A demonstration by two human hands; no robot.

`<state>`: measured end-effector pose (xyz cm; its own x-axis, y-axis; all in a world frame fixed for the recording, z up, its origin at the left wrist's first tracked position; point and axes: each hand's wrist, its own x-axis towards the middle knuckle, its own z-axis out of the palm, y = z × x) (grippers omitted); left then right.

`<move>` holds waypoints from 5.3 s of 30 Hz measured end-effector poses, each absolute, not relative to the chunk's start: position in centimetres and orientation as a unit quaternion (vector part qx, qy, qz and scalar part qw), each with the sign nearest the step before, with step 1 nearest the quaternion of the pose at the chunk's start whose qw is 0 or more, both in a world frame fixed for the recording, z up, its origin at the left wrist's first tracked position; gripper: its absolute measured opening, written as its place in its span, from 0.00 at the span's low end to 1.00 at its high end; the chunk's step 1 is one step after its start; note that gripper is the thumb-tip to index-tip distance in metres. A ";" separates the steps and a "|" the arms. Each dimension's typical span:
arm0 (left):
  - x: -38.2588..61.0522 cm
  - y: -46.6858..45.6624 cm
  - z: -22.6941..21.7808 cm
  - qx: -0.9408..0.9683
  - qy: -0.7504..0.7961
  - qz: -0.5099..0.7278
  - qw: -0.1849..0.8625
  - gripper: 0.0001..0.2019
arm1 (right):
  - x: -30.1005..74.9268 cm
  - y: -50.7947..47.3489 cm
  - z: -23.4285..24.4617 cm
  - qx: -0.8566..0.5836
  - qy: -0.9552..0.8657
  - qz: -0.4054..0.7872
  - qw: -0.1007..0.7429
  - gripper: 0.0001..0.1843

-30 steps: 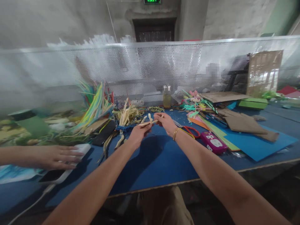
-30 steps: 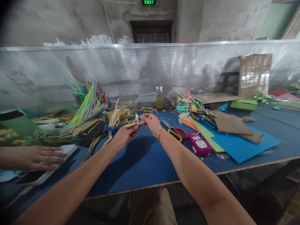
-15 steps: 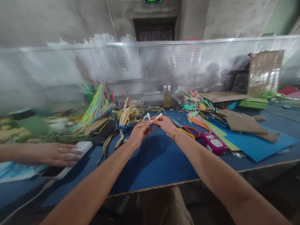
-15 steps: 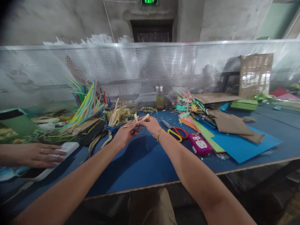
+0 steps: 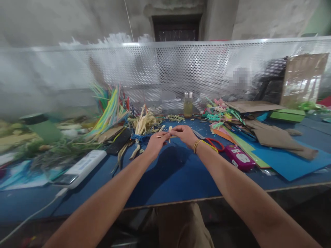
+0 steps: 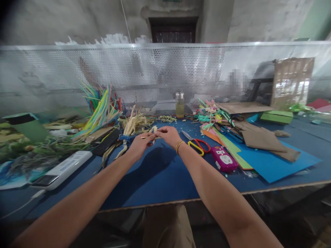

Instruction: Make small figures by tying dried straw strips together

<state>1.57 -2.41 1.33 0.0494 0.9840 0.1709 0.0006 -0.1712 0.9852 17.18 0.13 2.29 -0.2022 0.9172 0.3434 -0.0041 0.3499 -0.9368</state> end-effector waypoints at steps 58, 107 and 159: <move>2.6 -2.7 0.4 0.592 0.399 0.493 0.498 0.14 | 17.9 -0.2 2.5 -0.527 -0.734 0.080 0.421 0.10; 1.8 -2.4 1.0 0.573 0.428 0.520 0.467 0.15 | 18.3 0.3 2.5 -0.502 -0.678 0.133 0.520 0.16; 1.2 -1.9 1.1 0.605 0.400 0.486 0.488 0.12 | 17.8 0.1 2.6 -0.414 -0.692 0.164 0.568 0.13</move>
<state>1.17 -1.89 1.08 0.2075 0.9581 0.1973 0.0101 -0.2038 0.9790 17.78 0.08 2.59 -0.0122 0.7596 0.6503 0.3865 0.6033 -0.6976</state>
